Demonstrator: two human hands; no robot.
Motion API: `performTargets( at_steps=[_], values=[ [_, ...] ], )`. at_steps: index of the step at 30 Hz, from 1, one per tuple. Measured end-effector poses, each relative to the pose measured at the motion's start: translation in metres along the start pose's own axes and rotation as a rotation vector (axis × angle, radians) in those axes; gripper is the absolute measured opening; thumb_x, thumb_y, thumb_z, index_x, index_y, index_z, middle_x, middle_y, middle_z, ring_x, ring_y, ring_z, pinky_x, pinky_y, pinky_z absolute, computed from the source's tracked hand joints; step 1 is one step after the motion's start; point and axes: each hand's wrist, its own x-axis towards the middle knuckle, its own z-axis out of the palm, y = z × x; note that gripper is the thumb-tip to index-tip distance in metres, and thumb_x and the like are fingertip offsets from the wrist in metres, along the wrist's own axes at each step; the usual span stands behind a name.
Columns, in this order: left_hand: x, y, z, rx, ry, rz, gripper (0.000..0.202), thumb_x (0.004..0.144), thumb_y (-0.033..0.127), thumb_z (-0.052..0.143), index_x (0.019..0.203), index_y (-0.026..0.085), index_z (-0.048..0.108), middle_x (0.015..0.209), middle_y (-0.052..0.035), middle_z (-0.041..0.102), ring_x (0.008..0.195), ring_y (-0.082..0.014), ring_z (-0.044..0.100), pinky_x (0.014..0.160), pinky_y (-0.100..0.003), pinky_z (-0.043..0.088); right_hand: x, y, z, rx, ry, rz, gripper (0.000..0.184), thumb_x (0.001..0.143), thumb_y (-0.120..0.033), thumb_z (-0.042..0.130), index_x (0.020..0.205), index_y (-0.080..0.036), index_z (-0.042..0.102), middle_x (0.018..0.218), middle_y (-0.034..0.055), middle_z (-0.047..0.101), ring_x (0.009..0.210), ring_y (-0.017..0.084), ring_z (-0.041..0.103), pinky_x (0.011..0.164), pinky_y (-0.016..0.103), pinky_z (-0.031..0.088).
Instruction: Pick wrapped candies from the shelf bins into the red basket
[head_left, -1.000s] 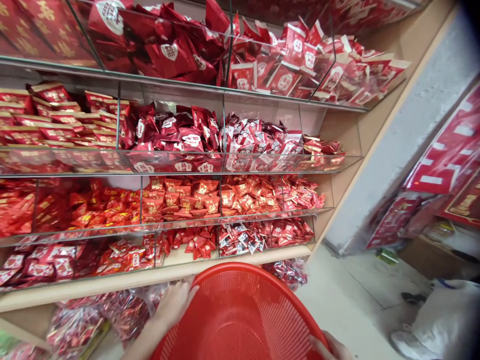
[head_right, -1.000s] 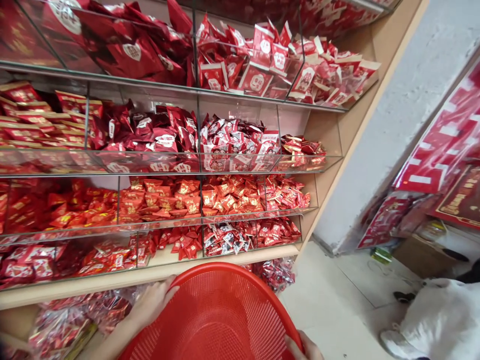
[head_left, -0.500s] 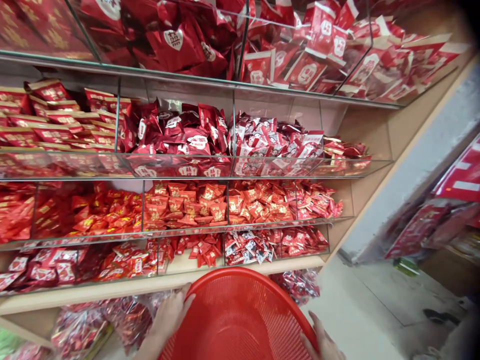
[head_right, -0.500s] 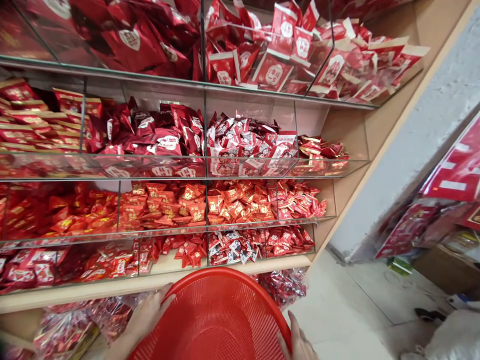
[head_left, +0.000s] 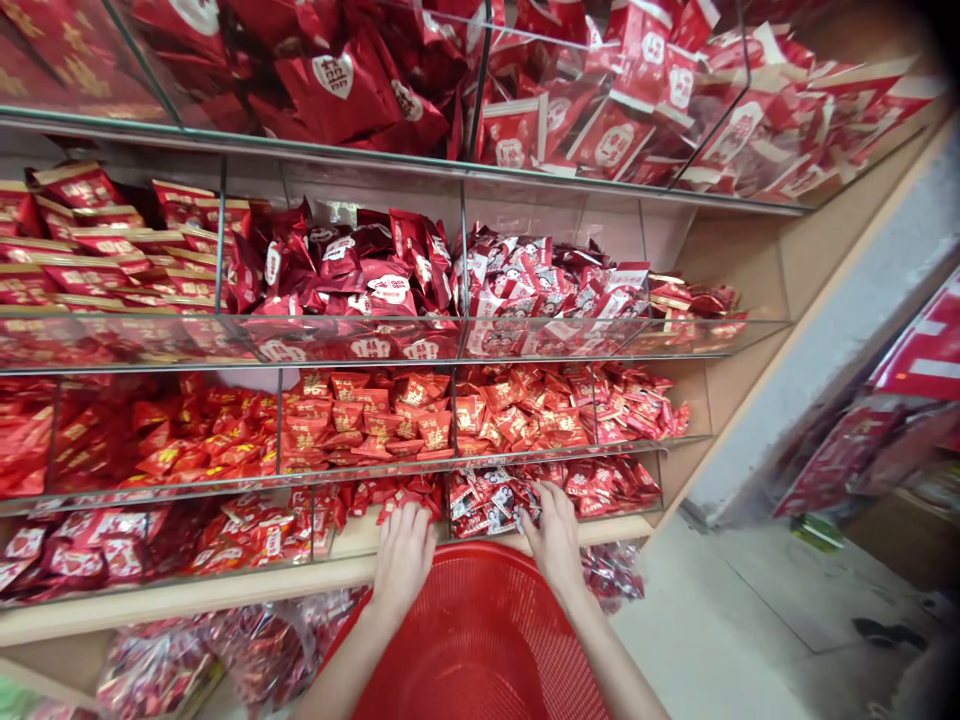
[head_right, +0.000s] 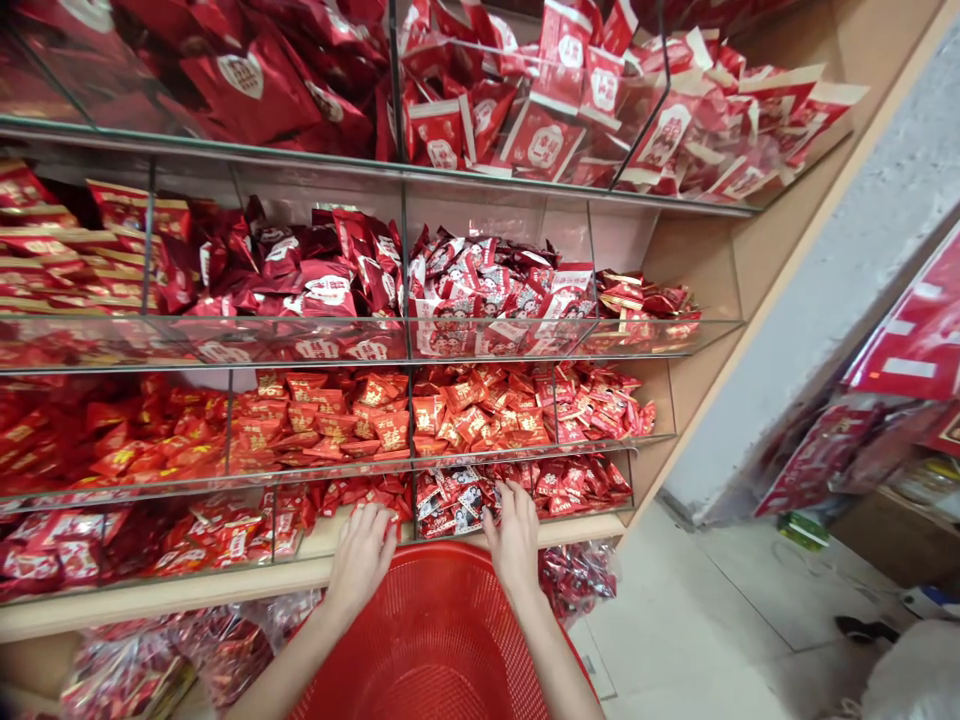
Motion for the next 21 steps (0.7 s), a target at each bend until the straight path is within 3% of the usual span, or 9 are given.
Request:
performTargets(
  at_steps=[3,7,15,21],
  values=[
    [-0.009,-0.015,0.018,-0.065,0.031,0.011,0.032,0.088,0.031,0.029,0.102,0.020,0.056,0.103,-0.0072,0.055,0.094,-0.0200,0.048,0.085,-0.035,0.036,-0.011,0.009,0.007,0.046,0.009,0.030,0.034,0.085,-0.034,0.042,0.114,-0.019,0.049,0.115,0.0108,0.049,0.107,0.023,0.044,0.091,0.041,0.036],
    [-0.022,-0.029,0.030,-0.129,-0.026,0.006,0.034,0.089,0.035,0.029,0.091,0.021,0.060,0.093,-0.0048,0.057,0.089,-0.0183,0.051,0.083,-0.033,0.038,-0.013,0.020,0.006,0.080,0.020,0.061,0.029,0.085,-0.035,0.042,0.107,-0.019,0.054,0.109,0.0097,0.053,0.101,0.021,0.048,0.089,0.038,0.037],
    [-0.022,-0.024,0.025,-0.134,-0.048,0.002,0.037,0.090,0.036,0.026,0.094,0.022,0.060,0.092,-0.0047,0.059,0.088,-0.0176,0.050,0.083,-0.034,0.037,-0.001,0.022,0.012,0.193,0.135,0.033,0.026,0.085,-0.033,0.044,0.093,-0.016,0.062,0.098,0.0097,0.060,0.093,0.019,0.052,0.085,0.035,0.040],
    [-0.023,-0.023,0.022,-0.155,-0.071,-0.004,0.036,0.090,0.036,0.026,0.098,0.022,0.059,0.095,-0.0044,0.059,0.089,-0.0180,0.050,0.085,-0.035,0.037,-0.001,0.019,-0.005,0.328,0.295,0.125,0.023,0.084,-0.032,0.045,0.088,-0.016,0.062,0.092,0.0086,0.061,0.090,0.018,0.054,0.086,0.036,0.041]
  ],
)
